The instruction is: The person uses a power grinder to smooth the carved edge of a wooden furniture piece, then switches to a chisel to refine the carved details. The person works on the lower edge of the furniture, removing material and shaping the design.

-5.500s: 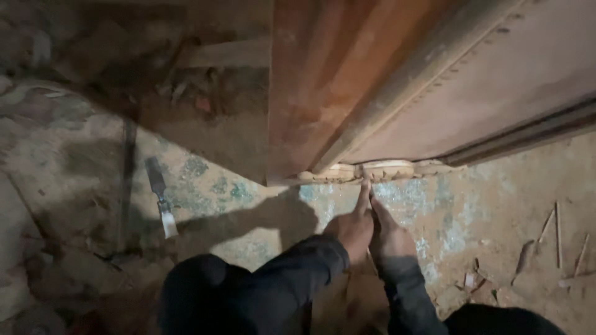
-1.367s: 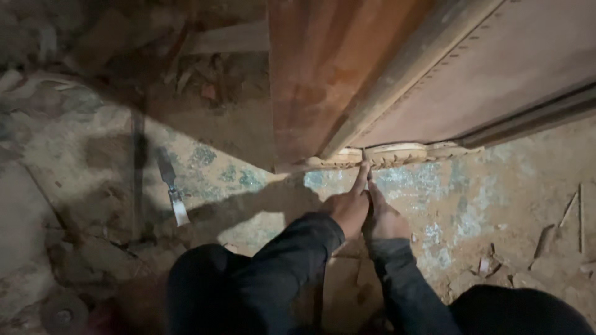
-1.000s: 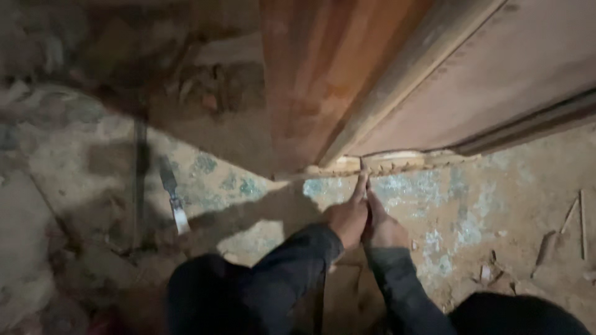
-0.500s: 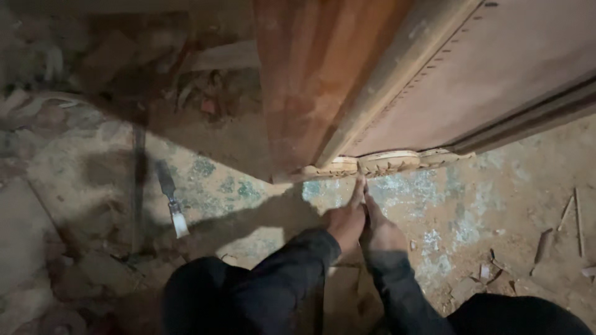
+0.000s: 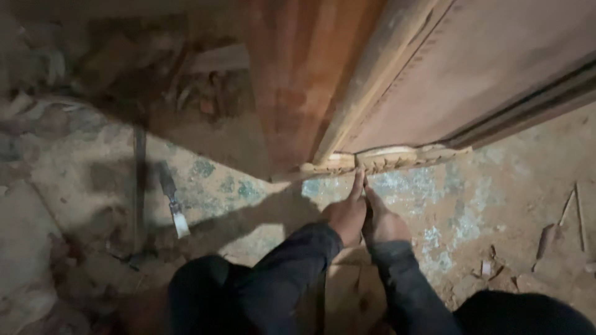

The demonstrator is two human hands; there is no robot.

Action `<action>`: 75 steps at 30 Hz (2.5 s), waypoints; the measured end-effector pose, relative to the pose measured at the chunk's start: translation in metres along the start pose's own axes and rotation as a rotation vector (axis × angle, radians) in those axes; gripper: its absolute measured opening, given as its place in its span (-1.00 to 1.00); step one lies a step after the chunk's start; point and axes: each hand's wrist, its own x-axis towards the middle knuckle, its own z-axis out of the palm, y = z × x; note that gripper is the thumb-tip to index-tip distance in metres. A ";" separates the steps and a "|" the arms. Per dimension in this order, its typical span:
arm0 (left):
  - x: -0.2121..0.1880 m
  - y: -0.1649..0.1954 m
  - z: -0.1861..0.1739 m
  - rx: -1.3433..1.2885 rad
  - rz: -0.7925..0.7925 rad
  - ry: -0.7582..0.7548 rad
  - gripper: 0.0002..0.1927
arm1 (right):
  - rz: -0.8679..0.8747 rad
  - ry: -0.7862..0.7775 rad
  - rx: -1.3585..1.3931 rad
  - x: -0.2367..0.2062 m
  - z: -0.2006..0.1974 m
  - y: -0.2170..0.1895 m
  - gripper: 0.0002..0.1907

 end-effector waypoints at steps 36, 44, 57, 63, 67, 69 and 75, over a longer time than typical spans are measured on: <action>0.003 0.005 0.003 -0.005 0.068 -0.094 -0.30 | 0.010 -0.016 -0.092 -0.001 -0.005 0.014 -0.51; -0.001 0.012 -0.004 0.025 0.096 -0.026 -0.47 | 0.018 -0.015 -0.007 0.004 -0.005 0.021 -0.52; 0.007 0.016 -0.010 -0.055 0.100 -0.034 -0.38 | -0.004 0.115 0.082 0.002 -0.004 0.025 -0.61; 0.009 0.017 -0.009 -0.054 0.054 -0.036 -0.57 | -0.246 0.206 0.231 0.004 -0.004 0.028 -0.59; 0.006 0.021 -0.003 -0.078 0.082 0.016 -0.53 | 0.054 0.073 0.018 -0.002 -0.006 0.030 -0.61; 0.008 0.021 -0.001 -0.037 0.088 -0.050 -0.49 | -0.082 0.163 0.101 -0.001 -0.008 0.034 -0.63; 0.010 0.019 0.011 0.033 0.047 0.007 -0.56 | -0.110 0.157 0.088 0.001 -0.004 0.033 -0.60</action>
